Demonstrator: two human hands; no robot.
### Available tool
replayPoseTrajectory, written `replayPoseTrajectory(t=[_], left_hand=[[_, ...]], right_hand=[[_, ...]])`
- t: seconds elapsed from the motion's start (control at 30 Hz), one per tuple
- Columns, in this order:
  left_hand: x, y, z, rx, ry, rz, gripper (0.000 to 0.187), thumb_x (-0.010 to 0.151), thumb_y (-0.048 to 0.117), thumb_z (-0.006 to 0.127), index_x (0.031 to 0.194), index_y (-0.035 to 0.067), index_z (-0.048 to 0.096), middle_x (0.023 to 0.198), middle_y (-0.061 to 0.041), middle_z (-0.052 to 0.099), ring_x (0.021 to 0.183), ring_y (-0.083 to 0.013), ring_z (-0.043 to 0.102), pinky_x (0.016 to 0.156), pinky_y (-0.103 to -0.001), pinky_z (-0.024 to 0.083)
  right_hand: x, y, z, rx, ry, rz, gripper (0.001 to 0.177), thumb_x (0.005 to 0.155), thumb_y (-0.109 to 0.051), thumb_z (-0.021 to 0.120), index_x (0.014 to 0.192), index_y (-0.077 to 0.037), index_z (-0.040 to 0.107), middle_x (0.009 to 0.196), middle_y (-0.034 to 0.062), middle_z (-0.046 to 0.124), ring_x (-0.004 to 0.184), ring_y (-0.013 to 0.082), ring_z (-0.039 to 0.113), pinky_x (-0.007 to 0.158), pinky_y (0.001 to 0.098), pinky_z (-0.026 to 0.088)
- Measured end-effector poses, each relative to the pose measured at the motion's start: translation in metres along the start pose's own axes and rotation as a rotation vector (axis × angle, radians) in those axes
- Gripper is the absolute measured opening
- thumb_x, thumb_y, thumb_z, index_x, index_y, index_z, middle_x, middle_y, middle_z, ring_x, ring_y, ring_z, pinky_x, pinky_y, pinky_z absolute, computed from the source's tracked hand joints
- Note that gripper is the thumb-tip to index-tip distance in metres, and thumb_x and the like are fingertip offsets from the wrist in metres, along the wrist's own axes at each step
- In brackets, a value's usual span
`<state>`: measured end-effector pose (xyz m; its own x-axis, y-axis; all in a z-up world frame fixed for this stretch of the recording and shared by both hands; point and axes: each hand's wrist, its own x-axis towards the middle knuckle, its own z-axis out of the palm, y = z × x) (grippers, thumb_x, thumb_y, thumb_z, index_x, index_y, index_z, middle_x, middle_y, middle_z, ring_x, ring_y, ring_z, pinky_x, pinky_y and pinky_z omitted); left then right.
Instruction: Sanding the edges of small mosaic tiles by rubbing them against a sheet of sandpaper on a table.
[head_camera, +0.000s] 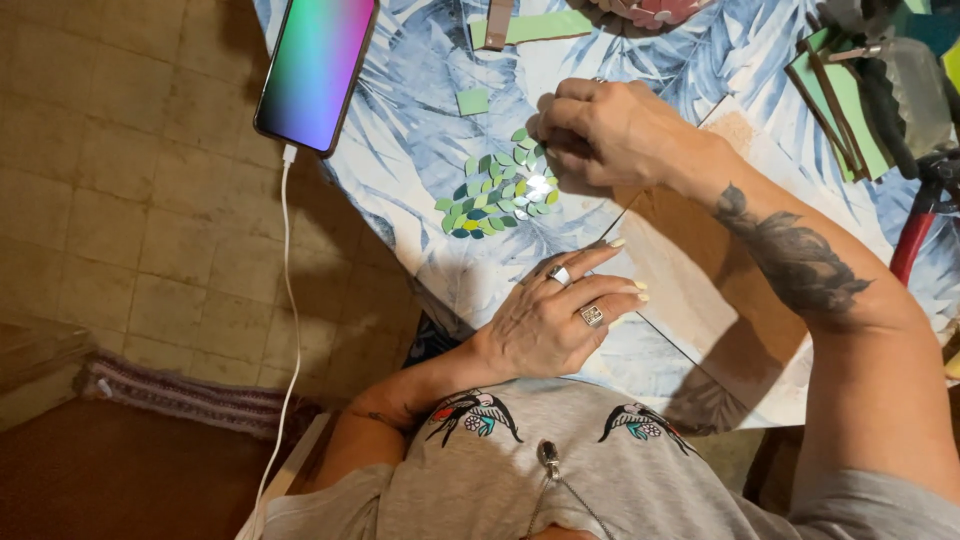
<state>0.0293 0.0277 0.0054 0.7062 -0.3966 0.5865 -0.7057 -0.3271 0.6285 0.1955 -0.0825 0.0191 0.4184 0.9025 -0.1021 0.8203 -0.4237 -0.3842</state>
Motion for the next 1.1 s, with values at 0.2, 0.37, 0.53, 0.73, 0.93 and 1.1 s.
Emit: replayPoseTrajectory(t=[0.2, 0.37, 0.53, 0.73, 0.93, 1.1], left_hand=[[0.0, 0.0, 0.0, 0.002, -0.02, -0.002, 0.031, 0.071, -0.002, 0.05, 0.1, 0.003, 0.058, 0.104, -0.008, 0.055, 0.111, -0.034, 0.045, 0.089, -0.041, 0.042], [0.002, 0.001, 0.0, 0.0, 0.025, -0.016, 0.015, 0.079, 0.019, 0.054, 0.084, 0.005, 0.057, 0.103, -0.006, 0.055, 0.109, -0.0337, 0.047, 0.089, -0.041, 0.041], [0.003, 0.002, 0.001, 0.036, 0.081, -0.036, 0.021, 0.077, 0.015, 0.068, 0.063, 0.006, 0.055, 0.104, -0.006, 0.054, 0.11, -0.0324, 0.044, 0.092, -0.043, 0.04], [0.009, 0.005, -0.002, 0.099, 0.129, -0.033, 0.011, 0.082, 0.0, 0.059, 0.093, -0.001, 0.058, 0.111, -0.01, 0.051, 0.109, -0.0381, 0.047, 0.09, -0.047, 0.043], [0.007, 0.005, -0.002, 0.091, 0.098, -0.038, 0.006, 0.08, -0.001, 0.055, 0.08, -0.001, 0.061, 0.112, -0.011, 0.049, 0.113, -0.0393, 0.042, 0.091, -0.047, 0.04], [0.007, 0.004, -0.002, 0.062, 0.098, -0.043, 0.004, 0.08, -0.001, 0.057, 0.079, -0.003, 0.06, 0.113, -0.011, 0.048, 0.113, -0.0395, 0.041, 0.092, -0.048, 0.041]], right_hand=[[-0.003, -0.009, -0.014, 0.045, -0.005, 0.067, 0.028, 0.076, -0.009, 0.052, 0.103, -0.008, 0.054, 0.085, 0.0089, 0.054, 0.075, 0.0231, 0.058, 0.068, 0.0373, 0.051], [-0.042, 0.024, -0.026, -0.062, 0.23, 0.116, 0.019, 0.096, -0.012, 0.048, 0.082, 0.0, 0.048, 0.065, 0.0101, 0.046, 0.057, 0.0241, 0.046, 0.057, 0.0354, 0.039], [-0.077, 0.031, -0.021, -0.146, 0.31, 0.233, 0.008, 0.097, 0.001, 0.048, 0.099, 0.004, 0.055, 0.067, 0.0143, 0.053, 0.056, 0.0275, 0.051, 0.054, 0.036, 0.04], [-0.067, 0.022, -0.002, -0.108, 0.32, 0.245, 0.027, 0.078, 0.006, 0.057, 0.105, 0.004, 0.053, 0.095, 0.0166, 0.054, 0.083, 0.0278, 0.055, 0.078, 0.0332, 0.048], [-0.041, 0.024, 0.011, -0.127, 0.441, 0.134, 0.023, 0.087, -0.001, 0.054, 0.109, 0.004, 0.054, 0.094, 0.0191, 0.048, 0.074, 0.0296, 0.052, 0.056, 0.0365, 0.049], [-0.031, 0.03, 0.016, -0.339, 0.475, 0.054, 0.019, 0.084, -0.002, 0.059, 0.103, -0.004, 0.06, 0.093, 0.0125, 0.049, 0.078, 0.0259, 0.053, 0.054, 0.0371, 0.048]])
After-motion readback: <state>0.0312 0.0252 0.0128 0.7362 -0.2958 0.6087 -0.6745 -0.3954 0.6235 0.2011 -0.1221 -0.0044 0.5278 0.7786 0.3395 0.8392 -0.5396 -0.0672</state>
